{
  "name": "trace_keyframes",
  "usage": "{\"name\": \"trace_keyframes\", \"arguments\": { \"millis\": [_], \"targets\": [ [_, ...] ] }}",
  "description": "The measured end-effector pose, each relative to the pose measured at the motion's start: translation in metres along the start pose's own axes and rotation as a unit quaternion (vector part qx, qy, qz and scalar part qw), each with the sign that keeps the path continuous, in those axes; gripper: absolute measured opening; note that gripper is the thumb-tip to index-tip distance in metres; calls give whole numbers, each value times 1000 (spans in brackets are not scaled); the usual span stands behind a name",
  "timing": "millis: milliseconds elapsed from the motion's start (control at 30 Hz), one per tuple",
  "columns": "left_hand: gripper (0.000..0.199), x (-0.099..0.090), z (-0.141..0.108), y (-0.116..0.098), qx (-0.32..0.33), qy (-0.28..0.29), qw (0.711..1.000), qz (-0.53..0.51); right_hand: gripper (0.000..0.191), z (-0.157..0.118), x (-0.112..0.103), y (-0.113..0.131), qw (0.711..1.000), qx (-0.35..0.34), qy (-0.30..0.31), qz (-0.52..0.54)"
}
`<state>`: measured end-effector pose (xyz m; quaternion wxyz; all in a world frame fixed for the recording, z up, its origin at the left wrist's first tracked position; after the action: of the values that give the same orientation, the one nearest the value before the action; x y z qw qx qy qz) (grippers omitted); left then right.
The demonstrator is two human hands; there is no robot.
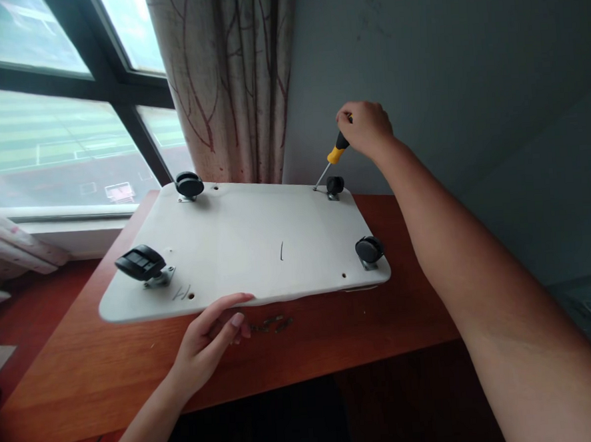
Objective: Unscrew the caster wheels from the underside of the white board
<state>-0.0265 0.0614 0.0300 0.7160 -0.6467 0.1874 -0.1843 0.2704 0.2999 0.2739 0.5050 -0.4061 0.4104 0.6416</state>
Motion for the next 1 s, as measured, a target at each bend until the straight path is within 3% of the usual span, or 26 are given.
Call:
{"name": "trace_keyframes", "arguments": {
  "millis": [200, 333, 500, 633, 833, 1000],
  "targets": [
    [33, 1, 0, 2, -5, 3, 1000, -5, 43, 1, 2, 3, 993, -54, 30, 101],
    [33, 1, 0, 3, -5, 3, 1000, -6, 40, -3, -3, 3, 989, -87, 9, 122],
    [34, 2, 0, 2, -8, 6, 1000, -6, 34, -4, -6, -7, 990, -41, -19, 134],
    [33, 1, 0, 1, -9, 4, 1000, -7, 43, -1, -1, -8, 983, -43, -7, 177],
    [34, 1, 0, 2, -7, 1, 1000, -8, 35, -1, -10, -9, 999, 32, -29, -4],
    [34, 1, -1, 3, -8, 2, 1000, -6, 34, 5, -5, -7, 999, 18, 24, 30]
  ]
}}
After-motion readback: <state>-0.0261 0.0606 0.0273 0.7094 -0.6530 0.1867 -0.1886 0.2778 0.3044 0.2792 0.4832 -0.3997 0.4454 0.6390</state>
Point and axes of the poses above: each hand's wrist, its own z-axis towards the middle knuckle, its own x-axis out of the palm, y = z × x, the point moved 9 cm from there along z, towards the middle knuckle, and after that the axes turned 10 degrees about y, right-handed, at the moved point
